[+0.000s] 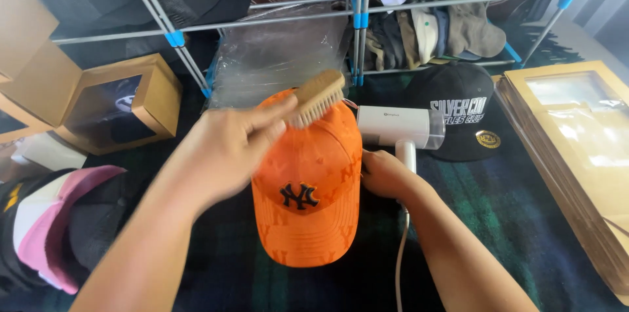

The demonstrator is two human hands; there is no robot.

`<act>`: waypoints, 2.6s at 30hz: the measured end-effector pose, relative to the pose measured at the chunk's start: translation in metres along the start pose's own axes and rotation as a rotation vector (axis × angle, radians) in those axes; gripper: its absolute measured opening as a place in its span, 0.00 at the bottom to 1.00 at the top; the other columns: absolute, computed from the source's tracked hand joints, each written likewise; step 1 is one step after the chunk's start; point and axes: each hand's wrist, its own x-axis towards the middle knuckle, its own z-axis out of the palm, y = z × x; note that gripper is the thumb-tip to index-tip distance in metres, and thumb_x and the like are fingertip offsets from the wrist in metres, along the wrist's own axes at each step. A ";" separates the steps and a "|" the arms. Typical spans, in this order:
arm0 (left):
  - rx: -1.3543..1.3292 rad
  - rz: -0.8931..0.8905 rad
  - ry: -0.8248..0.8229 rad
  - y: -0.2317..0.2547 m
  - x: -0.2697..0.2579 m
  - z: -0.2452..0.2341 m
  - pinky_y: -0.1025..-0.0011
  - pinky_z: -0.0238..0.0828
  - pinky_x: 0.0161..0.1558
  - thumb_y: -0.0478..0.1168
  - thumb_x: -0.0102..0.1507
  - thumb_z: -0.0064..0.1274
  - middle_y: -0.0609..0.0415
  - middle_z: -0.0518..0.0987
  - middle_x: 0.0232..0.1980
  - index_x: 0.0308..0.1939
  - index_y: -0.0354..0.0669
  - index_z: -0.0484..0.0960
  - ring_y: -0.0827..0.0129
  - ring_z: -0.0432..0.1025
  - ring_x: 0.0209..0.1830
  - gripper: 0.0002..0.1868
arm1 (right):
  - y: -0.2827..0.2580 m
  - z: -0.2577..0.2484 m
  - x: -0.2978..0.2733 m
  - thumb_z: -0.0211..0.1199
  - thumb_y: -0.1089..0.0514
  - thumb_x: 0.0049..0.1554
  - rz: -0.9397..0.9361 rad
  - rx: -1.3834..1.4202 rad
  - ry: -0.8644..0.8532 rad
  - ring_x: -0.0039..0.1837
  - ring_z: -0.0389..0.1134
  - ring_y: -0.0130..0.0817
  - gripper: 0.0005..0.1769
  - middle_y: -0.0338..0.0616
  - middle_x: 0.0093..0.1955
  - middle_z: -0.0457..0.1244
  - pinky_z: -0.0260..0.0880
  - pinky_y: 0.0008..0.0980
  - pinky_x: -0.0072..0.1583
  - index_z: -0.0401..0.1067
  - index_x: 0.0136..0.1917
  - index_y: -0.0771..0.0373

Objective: Cleaning and shaping baseball caps using a brush and a handheld steamer on a wooden head form.

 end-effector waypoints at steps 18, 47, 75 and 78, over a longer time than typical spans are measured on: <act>0.983 -0.204 -0.539 0.143 0.073 0.264 0.35 0.55 0.64 0.60 0.72 0.21 0.28 0.76 0.63 0.74 0.28 0.64 0.32 0.65 0.68 0.41 | 0.028 0.013 0.013 0.53 0.54 0.57 -0.068 -0.134 -0.023 0.57 0.70 0.56 0.22 0.51 0.58 0.70 0.67 0.51 0.56 0.69 0.64 0.57; -0.151 -0.646 -0.498 -0.147 -0.057 -0.013 0.66 0.67 0.25 0.43 0.72 0.42 0.41 0.79 0.29 0.77 0.81 0.67 0.60 0.65 0.20 0.30 | 0.013 -0.091 -0.046 0.52 0.38 0.64 0.628 0.200 -0.006 0.41 0.75 0.38 0.29 0.48 0.38 0.74 0.73 0.35 0.50 0.78 0.43 0.66; 0.049 -0.414 -0.251 -0.142 0.068 0.122 0.51 0.70 0.59 0.55 0.65 0.40 0.52 0.79 0.65 0.66 0.68 0.78 0.48 0.72 0.65 0.25 | 0.032 -0.078 -0.060 0.64 0.58 0.59 -0.245 0.475 0.445 0.32 0.67 0.31 0.10 0.44 0.35 0.65 0.69 0.32 0.39 0.67 0.49 0.63; -0.408 -0.142 0.036 -0.130 0.059 0.123 0.62 0.67 0.53 0.47 0.71 0.35 0.56 0.85 0.54 0.58 0.54 0.81 0.59 0.76 0.57 0.19 | 0.011 -0.081 -0.057 0.66 0.61 0.56 0.192 0.358 0.461 0.31 0.67 0.35 0.10 0.48 0.31 0.66 0.70 0.38 0.42 0.66 0.48 0.62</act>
